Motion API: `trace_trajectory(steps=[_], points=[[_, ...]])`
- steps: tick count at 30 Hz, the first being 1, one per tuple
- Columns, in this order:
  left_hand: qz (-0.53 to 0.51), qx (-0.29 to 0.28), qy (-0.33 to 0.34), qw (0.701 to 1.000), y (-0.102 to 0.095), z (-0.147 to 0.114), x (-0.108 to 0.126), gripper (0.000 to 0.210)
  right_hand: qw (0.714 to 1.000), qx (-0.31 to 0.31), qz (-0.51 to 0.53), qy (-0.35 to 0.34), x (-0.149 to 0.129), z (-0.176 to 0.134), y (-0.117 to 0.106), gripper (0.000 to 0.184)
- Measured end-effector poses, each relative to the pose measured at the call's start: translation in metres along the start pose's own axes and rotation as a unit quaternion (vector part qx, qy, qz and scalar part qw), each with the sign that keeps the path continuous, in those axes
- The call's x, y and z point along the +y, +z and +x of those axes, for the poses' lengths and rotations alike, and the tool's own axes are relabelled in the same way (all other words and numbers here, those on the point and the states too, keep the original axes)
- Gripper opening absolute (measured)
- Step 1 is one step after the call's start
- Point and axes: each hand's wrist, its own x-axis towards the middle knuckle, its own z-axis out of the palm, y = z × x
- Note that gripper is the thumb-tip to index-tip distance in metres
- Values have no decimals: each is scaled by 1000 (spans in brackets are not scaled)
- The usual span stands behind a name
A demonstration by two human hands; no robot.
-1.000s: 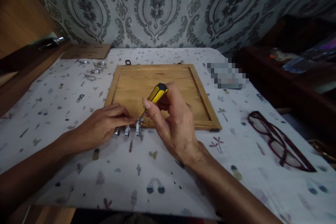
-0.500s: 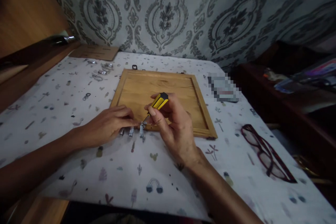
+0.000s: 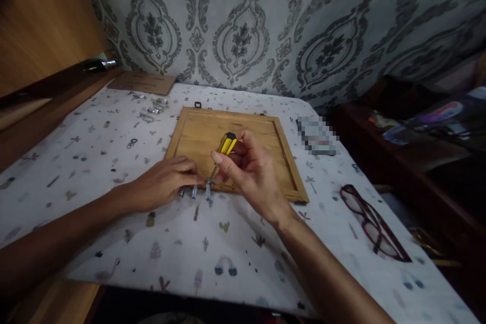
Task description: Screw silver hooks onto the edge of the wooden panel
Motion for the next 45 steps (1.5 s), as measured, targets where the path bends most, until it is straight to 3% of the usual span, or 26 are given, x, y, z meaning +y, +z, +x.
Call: trace_trajectory(steps=[4,8,11,21,25,29,37,42,45], points=[[-1,9,7,1000,1,0,-1,39,999,-30,10,-25,-3,0,-3,44],[4,-4,6,1000,-1,1,-1,39,1000,5,8,-22,-4,3,0,34],[1,-22,0,1000,-4,3,0,35,999,23,31,-31,-4,6,5,39],[-17,-10,-2,1000,-5,2,1,28,997,2,41,-59,2,-1,3,37],[-21,-3,5,1000,-3,2,0,32,996,45,42,-67,1,-3,3,21],[-22,10,14,1000,-2,2,-1,32,993,72,64,-76,1,-4,5,25],[-7,-2,6,1000,-3,3,0,30,997,27,25,-67,5,-7,0,32],[-8,-1,11,1000,-3,3,-1,33,993,44,62,-90,6,-6,1,14],[-11,3,12,1000,-3,2,-1,40,990,60,85,-90,8,-6,1,15]])
